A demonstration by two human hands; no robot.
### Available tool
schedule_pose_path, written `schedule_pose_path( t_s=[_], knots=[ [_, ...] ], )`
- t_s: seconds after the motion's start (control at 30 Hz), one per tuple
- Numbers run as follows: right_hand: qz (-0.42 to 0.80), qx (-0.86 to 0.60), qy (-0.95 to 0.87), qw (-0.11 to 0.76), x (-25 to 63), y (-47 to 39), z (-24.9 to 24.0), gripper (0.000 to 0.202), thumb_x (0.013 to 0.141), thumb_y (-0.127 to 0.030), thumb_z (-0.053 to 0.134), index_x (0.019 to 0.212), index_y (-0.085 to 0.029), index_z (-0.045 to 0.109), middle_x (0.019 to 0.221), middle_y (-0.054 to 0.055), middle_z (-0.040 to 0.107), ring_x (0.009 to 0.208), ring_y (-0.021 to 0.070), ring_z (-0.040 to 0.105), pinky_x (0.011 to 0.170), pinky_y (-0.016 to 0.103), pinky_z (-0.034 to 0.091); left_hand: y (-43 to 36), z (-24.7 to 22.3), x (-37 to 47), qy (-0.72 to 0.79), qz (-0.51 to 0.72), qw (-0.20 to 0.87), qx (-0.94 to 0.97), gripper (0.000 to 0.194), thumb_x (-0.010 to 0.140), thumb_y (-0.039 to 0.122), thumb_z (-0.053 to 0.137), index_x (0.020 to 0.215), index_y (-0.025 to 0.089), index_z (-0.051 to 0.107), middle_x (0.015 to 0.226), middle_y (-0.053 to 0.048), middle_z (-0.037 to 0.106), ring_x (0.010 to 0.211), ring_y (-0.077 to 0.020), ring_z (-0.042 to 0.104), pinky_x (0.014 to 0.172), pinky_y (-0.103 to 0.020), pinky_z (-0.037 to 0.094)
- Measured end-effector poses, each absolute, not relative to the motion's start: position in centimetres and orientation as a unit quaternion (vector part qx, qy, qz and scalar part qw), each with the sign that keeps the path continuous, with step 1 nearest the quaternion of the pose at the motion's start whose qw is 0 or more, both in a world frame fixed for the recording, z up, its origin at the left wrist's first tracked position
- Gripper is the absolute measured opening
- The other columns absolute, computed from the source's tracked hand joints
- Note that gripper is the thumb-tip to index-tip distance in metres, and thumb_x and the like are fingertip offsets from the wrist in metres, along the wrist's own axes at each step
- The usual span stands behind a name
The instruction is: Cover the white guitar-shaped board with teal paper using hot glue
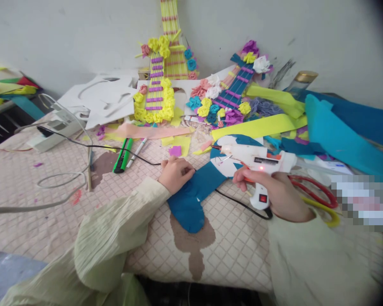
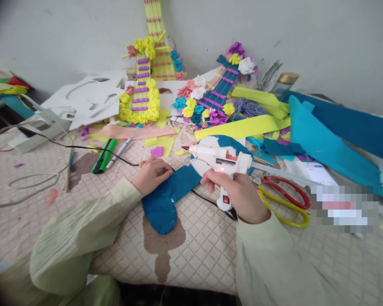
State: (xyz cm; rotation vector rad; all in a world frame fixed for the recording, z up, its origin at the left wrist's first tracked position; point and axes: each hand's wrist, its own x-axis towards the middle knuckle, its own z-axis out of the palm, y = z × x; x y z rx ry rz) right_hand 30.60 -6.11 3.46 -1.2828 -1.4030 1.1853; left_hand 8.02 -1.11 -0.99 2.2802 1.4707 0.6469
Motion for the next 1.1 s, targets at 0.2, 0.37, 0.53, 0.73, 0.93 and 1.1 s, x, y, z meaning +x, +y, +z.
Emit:
schedule_pose_path(
  t_s=[0.2,0.37,0.53,0.73,0.93,1.1],
  knots=[
    [0.465,-0.532,-0.560,0.432,30.5,-6.3,3.6,0.023,0.078,-0.036,0.055,0.064,-0.019,0.064,0.067,0.003,0.061,0.059,0.0151,0.052,0.061,0.031,0.040,-1.3,-0.6,8.1,0.556,0.209,0.167,0.787,0.020,0.085,0.026,0.037,0.075,0.017,0.051,0.078,-0.004,0.059,0.079,-0.0196,0.051,0.073,-0.037,0.034],
    [0.471,-0.525,-0.559,0.435,30.6,-6.2,3.5,0.023,0.077,-0.036,0.056,0.065,-0.019,0.064,0.067,0.003,0.061,0.058,0.0149,0.051,0.058,0.030,0.041,-1.2,-0.4,7.8,0.533,0.274,0.234,0.766,0.019,0.086,0.023,0.033,0.076,0.017,0.048,0.076,-0.003,0.058,0.073,-0.0164,0.051,0.071,-0.033,0.038],
    [0.476,-0.535,-0.547,0.433,30.8,-6.1,3.2,0.024,0.075,-0.040,0.057,0.066,-0.019,0.065,0.065,0.004,0.061,0.058,0.0161,0.052,0.057,0.031,0.043,-1.5,0.0,7.9,0.412,0.407,0.410,0.704,0.019,0.088,0.031,0.033,0.074,0.019,0.038,0.066,-0.001,0.060,0.060,-0.0113,0.052,0.061,-0.027,0.041],
    [0.555,-0.471,-0.489,0.481,29.5,-6.0,3.1,0.018,0.073,-0.032,0.060,0.062,-0.019,0.064,0.067,0.003,0.062,0.067,0.0183,0.058,0.072,0.035,0.049,-1.9,0.1,8.0,0.354,0.451,0.545,0.612,0.024,0.088,0.038,0.038,0.073,0.020,0.031,0.045,0.010,0.036,0.042,-0.0085,0.048,0.043,-0.022,0.036],
    [0.622,-0.388,-0.395,0.553,27.7,-4.9,1.6,0.016,0.071,-0.031,0.061,0.060,-0.020,0.064,0.067,0.002,0.062,0.082,0.0208,0.061,0.090,0.040,0.044,-2.1,0.0,7.9,0.323,0.453,0.576,0.599,0.025,0.087,0.039,0.041,0.073,0.020,0.032,0.048,0.011,0.032,0.039,-0.0061,0.043,0.040,-0.020,0.034],
    [0.628,-0.391,-0.401,0.540,27.2,-4.2,0.5,0.021,0.071,-0.034,0.061,0.059,-0.018,0.065,0.070,0.004,0.065,0.083,0.0212,0.062,0.089,0.036,0.043,-3.0,0.6,8.1,0.286,0.442,0.608,0.594,0.024,0.087,0.036,0.042,0.073,0.019,0.034,0.049,0.010,0.031,0.040,-0.0059,0.041,0.040,-0.019,0.033]
  ],
)
